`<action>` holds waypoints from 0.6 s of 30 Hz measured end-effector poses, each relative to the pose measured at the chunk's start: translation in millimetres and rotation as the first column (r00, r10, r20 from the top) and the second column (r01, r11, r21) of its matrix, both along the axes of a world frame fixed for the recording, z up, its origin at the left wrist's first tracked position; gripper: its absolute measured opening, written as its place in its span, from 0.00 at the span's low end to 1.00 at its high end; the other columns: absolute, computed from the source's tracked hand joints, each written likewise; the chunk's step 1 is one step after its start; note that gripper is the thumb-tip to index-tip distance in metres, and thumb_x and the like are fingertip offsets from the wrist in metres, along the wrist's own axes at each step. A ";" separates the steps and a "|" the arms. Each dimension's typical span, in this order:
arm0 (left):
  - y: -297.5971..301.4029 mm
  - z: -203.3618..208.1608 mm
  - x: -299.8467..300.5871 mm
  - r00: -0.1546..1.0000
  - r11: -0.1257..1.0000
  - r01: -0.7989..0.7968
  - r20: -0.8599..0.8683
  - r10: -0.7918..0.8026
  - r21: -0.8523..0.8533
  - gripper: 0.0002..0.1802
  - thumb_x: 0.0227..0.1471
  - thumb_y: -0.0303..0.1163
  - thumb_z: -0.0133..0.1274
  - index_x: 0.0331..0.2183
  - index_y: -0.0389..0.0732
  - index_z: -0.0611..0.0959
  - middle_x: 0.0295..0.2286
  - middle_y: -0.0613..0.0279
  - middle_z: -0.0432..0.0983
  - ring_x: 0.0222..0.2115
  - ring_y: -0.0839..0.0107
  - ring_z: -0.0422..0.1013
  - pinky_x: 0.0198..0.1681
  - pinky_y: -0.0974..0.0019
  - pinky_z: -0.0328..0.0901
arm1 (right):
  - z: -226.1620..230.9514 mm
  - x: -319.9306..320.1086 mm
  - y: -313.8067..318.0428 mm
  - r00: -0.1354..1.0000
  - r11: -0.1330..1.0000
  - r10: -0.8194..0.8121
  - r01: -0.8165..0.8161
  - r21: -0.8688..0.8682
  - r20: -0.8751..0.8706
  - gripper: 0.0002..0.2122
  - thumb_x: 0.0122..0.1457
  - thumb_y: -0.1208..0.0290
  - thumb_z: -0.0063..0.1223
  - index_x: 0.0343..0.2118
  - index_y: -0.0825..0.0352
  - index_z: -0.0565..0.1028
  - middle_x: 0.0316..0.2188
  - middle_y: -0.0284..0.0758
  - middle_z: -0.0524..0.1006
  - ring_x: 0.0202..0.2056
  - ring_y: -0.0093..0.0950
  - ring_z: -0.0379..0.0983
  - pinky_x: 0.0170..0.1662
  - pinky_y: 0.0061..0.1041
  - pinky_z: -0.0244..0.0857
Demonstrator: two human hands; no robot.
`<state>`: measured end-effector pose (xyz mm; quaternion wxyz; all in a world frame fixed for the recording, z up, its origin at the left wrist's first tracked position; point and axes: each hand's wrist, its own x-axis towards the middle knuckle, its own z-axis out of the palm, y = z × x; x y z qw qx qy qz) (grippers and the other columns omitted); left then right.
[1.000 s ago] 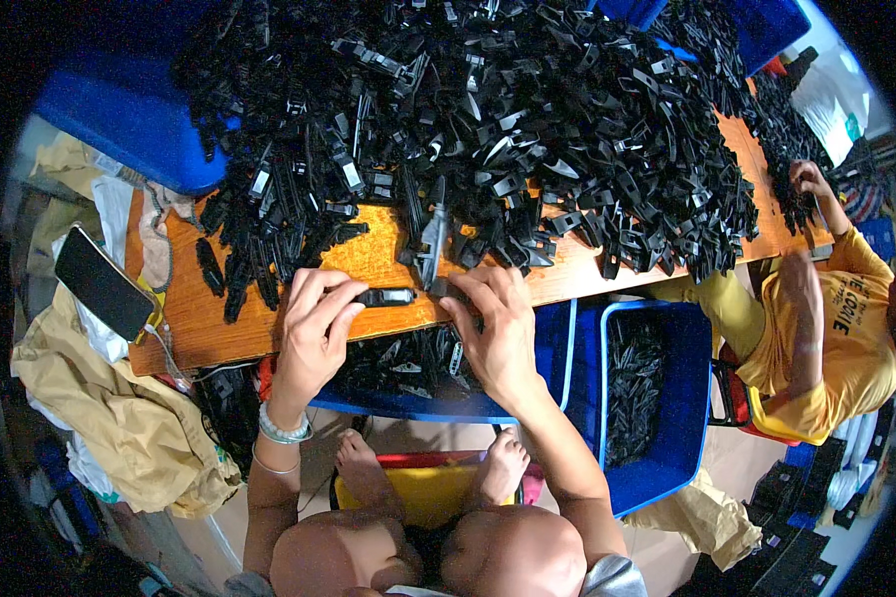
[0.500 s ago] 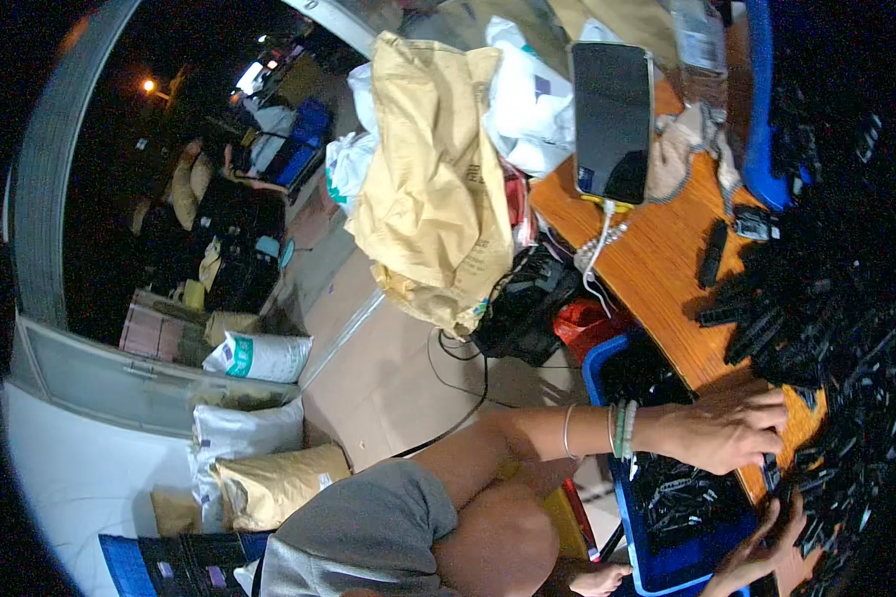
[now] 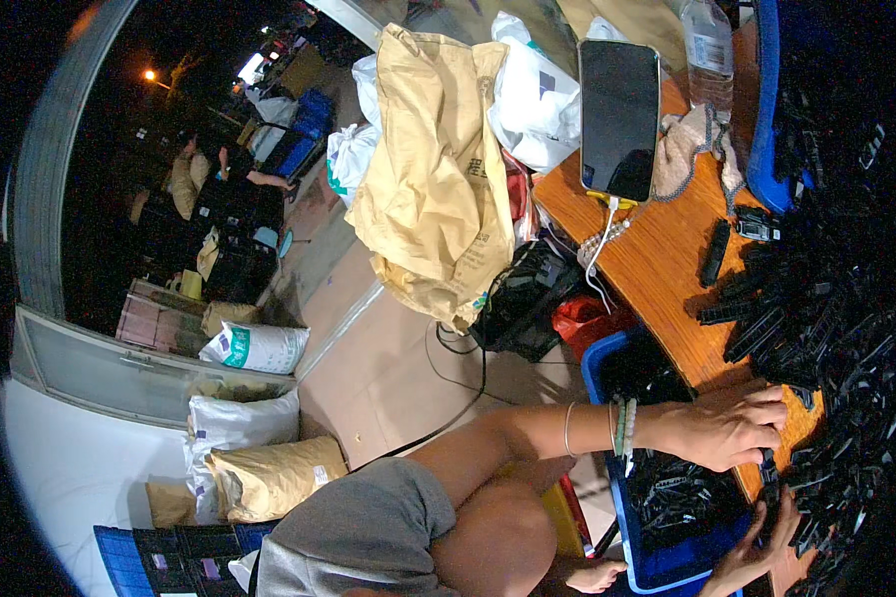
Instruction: The person assembles plastic components by fitting clips onto plastic parts by hand and sorting through the pile of pieces on the table.
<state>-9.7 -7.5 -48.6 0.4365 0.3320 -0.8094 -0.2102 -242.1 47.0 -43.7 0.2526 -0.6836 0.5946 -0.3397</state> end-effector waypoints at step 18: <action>8.9 23.4 20.0 0.999 0.996 -0.054 0.004 0.054 -0.066 0.11 0.41 0.30 0.63 0.30 0.40 0.81 0.32 0.61 0.71 0.38 0.61 0.67 0.43 0.59 0.63 | 25.3 39.3 3.0 0.997 0.990 -0.056 0.062 -0.125 0.053 0.13 0.60 0.78 0.51 0.47 0.72 0.76 0.38 0.40 0.76 0.41 0.32 0.71 0.49 0.28 0.62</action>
